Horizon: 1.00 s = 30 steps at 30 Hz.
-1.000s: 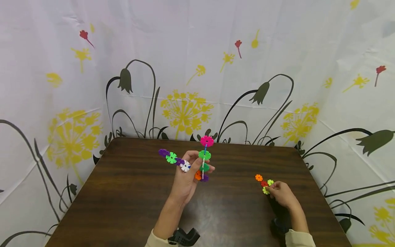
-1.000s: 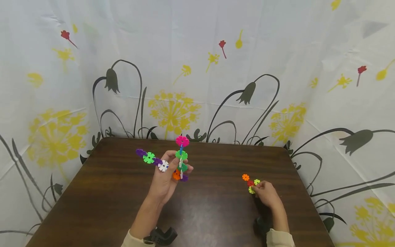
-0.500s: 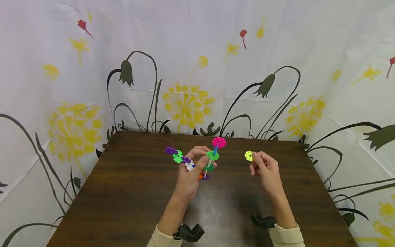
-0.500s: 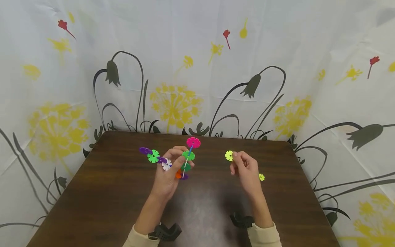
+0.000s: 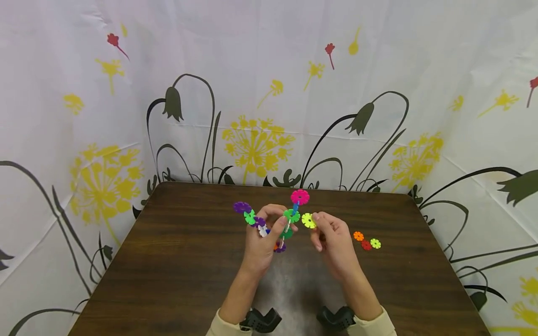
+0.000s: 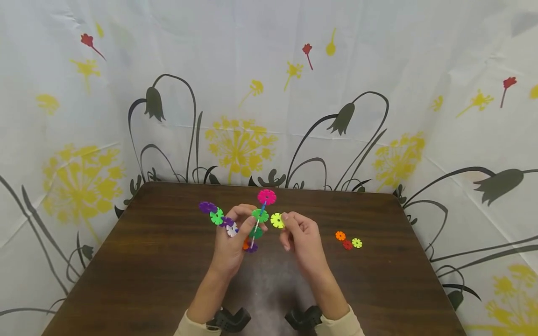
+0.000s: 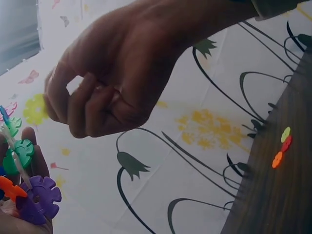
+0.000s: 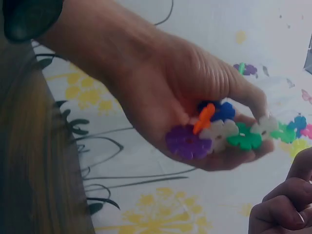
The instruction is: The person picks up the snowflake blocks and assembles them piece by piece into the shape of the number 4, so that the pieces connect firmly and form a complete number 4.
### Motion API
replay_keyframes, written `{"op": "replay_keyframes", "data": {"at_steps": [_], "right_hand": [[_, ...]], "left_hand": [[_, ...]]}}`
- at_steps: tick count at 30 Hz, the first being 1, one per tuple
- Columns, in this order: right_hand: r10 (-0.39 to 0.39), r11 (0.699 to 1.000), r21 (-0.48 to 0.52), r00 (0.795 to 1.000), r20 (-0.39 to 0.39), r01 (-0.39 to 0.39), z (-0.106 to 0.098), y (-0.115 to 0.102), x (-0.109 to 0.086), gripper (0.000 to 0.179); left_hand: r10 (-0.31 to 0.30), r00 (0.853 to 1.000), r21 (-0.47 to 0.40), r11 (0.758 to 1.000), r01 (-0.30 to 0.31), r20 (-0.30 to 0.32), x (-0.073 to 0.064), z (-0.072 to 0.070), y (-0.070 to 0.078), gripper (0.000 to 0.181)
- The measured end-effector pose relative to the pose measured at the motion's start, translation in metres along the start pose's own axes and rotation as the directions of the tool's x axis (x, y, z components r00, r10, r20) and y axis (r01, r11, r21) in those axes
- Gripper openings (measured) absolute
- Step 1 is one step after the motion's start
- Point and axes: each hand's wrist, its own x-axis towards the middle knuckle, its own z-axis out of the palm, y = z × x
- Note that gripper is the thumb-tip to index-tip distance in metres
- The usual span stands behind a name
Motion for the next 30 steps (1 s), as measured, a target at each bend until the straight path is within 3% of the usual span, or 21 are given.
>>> {"op": "replay_keyframes", "data": {"at_steps": [7, 12, 19, 22, 26, 28, 30], "right_hand": [[0.029, 0.996, 0.080, 0.999, 0.034, -0.032, 0.011, 0.000, -0.005, 0.036], [0.014, 0.994, 0.105, 0.999, 0.042, -0.018, 0.019, -0.005, -0.010, 0.035], [-0.010, 1.000, 0.018, 0.997, 0.082, 0.009, 0.016, -0.007, -0.007, 0.041], [-0.017, 0.997, -0.068, 0.994, 0.106, 0.024, 0.000, 0.002, -0.003, 0.049], [0.011, 0.968, -0.253, 1.000, 0.025, -0.004, -0.040, 0.025, 0.003, 0.051], [0.039, 0.928, -0.369, 0.998, -0.043, -0.052, -0.067, 0.039, 0.006, 0.045], [0.064, 0.862, -0.495, 0.992, -0.113, -0.112, -0.096, 0.054, 0.008, 0.038]], "left_hand": [[0.091, 0.995, 0.017, 0.996, -0.092, 0.037, -0.002, 0.001, -0.002, 0.011], [0.175, 0.982, 0.073, 0.981, -0.180, 0.066, -0.003, 0.001, 0.001, 0.004], [0.199, 0.973, 0.111, 0.971, -0.212, 0.118, -0.002, 0.000, 0.005, 0.003], [0.176, 0.979, 0.117, 0.975, -0.187, 0.098, -0.002, 0.000, 0.004, 0.002], [0.142, 0.989, 0.115, 0.982, -0.147, 0.050, 0.000, -0.003, 0.003, 0.004], [0.133, 0.991, 0.103, 0.986, -0.135, 0.026, 0.001, -0.006, 0.004, 0.004], [0.125, 0.992, 0.089, 0.988, -0.126, 0.015, 0.002, -0.008, 0.004, 0.005]]}}
